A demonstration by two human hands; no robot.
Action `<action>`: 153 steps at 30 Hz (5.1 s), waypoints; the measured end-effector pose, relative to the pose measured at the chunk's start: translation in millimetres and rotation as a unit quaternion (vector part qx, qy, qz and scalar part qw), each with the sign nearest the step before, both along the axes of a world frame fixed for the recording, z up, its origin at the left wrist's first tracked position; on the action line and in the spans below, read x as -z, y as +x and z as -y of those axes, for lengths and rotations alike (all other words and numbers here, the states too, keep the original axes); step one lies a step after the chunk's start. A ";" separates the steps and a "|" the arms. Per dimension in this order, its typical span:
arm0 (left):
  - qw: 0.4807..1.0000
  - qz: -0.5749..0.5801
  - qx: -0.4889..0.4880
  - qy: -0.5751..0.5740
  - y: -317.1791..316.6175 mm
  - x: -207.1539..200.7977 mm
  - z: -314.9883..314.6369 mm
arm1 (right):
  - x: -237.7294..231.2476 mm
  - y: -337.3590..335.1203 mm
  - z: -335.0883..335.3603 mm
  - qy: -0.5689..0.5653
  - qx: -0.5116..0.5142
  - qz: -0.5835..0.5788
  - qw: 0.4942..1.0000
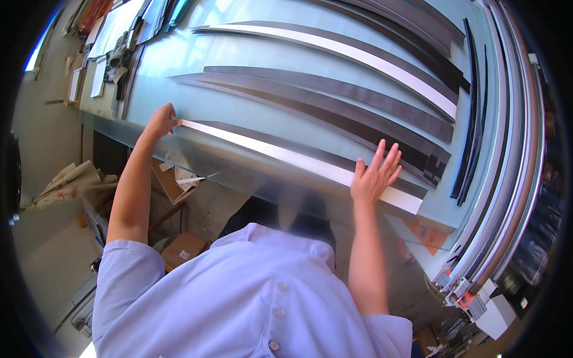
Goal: The person organizes long strips of material on a large glass-top table, picking up one strip at a time, aligning it with others, and smoothing it down by hand.
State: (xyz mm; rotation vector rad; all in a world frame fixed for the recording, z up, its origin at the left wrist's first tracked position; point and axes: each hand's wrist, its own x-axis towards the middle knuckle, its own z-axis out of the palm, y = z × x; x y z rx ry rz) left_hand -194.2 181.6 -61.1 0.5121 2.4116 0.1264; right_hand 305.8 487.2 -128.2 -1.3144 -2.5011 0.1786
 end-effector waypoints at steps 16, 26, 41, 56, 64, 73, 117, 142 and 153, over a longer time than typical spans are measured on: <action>0.925 -0.278 0.133 0.221 280.4 43.4 -185.3 | -12.4 -57.2 34.2 -0.038 0.019 0.050 0.998; 0.919 -0.373 0.052 0.113 109.9 56.3 -87.9 | 22.1 119.6 -69.6 0.045 0.211 0.105 0.971; 0.890 -0.428 0.073 0.137 24.2 65.7 -42.7 | 48.7 189.2 -98.9 0.042 0.272 0.135 0.952; 0.844 -0.259 0.273 0.382 245.3 38.4 -93.7 | -59.5 50.6 -17.1 -0.136 -0.241 0.021 0.961; 0.808 -0.072 0.385 0.441 295.4 11.6 -97.5 | -78.5 37.3 -31.5 -0.161 -0.306 -0.047 0.937; 0.832 -0.170 0.346 0.399 237.1 33.4 -164.9 | -173.4 -38.2 -125.0 -0.116 -0.313 -0.039 0.942; 0.859 -0.182 0.334 0.343 243.3 39.6 -172.5 | -32.8 -143.3 -236.1 0.031 -0.264 -0.011 0.964; 0.884 -0.317 0.254 0.232 240.3 43.9 -181.8 | -33.2 70.6 -134.2 -0.169 -0.203 -0.060 0.963; 0.879 -0.321 0.252 0.247 240.8 43.7 -181.4 | -6.4 120.7 -167.3 -0.155 0.133 -0.109 0.973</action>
